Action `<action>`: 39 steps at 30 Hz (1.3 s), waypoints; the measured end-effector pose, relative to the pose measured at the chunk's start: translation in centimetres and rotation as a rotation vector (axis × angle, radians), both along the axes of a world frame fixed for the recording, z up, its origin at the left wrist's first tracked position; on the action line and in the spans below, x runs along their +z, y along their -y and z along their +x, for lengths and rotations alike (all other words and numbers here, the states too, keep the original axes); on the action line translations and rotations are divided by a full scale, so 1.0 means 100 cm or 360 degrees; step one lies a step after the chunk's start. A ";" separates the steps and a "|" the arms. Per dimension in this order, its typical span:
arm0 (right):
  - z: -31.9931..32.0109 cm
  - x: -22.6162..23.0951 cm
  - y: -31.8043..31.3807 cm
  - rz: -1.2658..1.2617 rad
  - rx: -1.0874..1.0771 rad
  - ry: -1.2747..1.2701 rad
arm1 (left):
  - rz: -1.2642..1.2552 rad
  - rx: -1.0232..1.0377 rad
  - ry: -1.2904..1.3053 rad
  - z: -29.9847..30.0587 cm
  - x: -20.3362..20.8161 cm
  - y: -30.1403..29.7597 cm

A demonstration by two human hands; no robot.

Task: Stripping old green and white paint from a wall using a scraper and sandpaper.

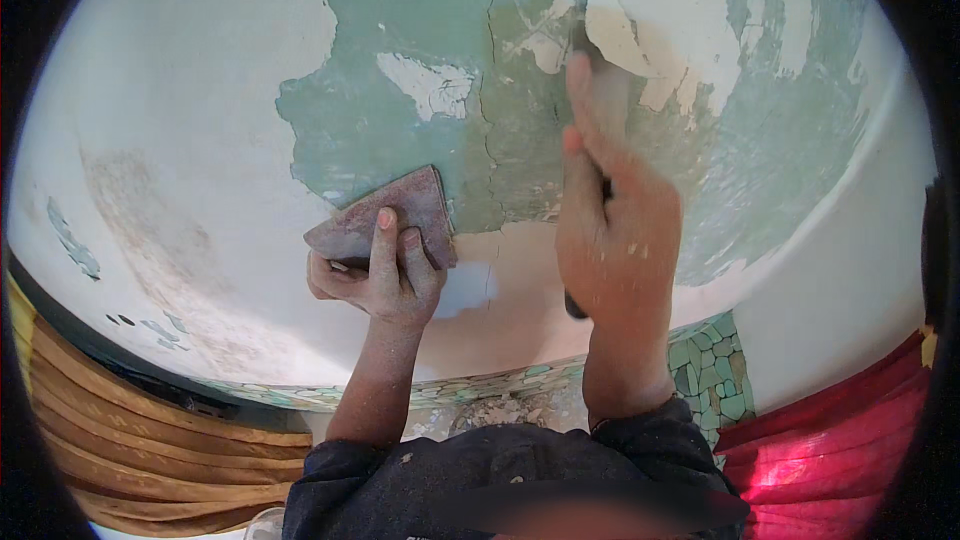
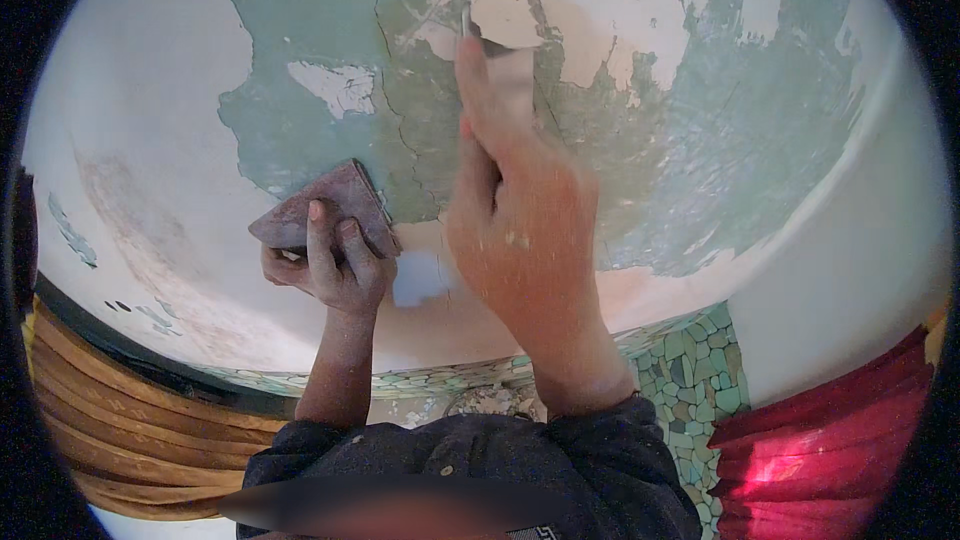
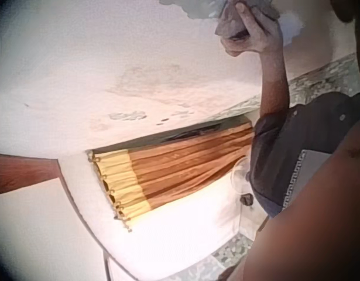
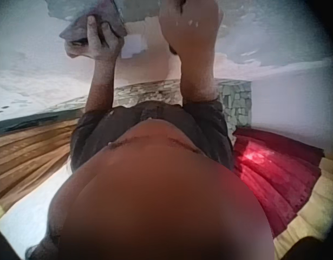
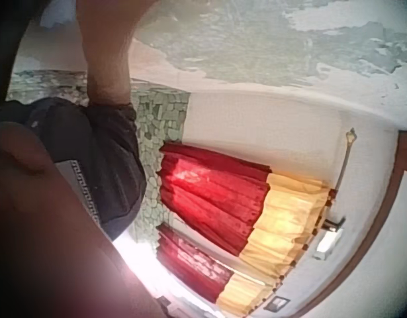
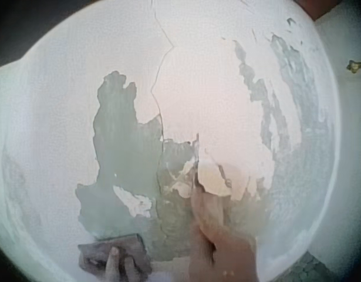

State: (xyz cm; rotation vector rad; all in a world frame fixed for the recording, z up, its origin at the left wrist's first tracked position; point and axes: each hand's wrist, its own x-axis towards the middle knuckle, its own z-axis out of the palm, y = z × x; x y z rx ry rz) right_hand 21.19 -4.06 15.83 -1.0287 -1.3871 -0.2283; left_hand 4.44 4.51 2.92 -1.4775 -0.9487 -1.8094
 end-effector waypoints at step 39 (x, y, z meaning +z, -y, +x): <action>0.000 -0.018 0.016 -0.0282 0.0006 0.0168 | -0.0055 0.0003 0.0025 -0.002 -0.009 0.000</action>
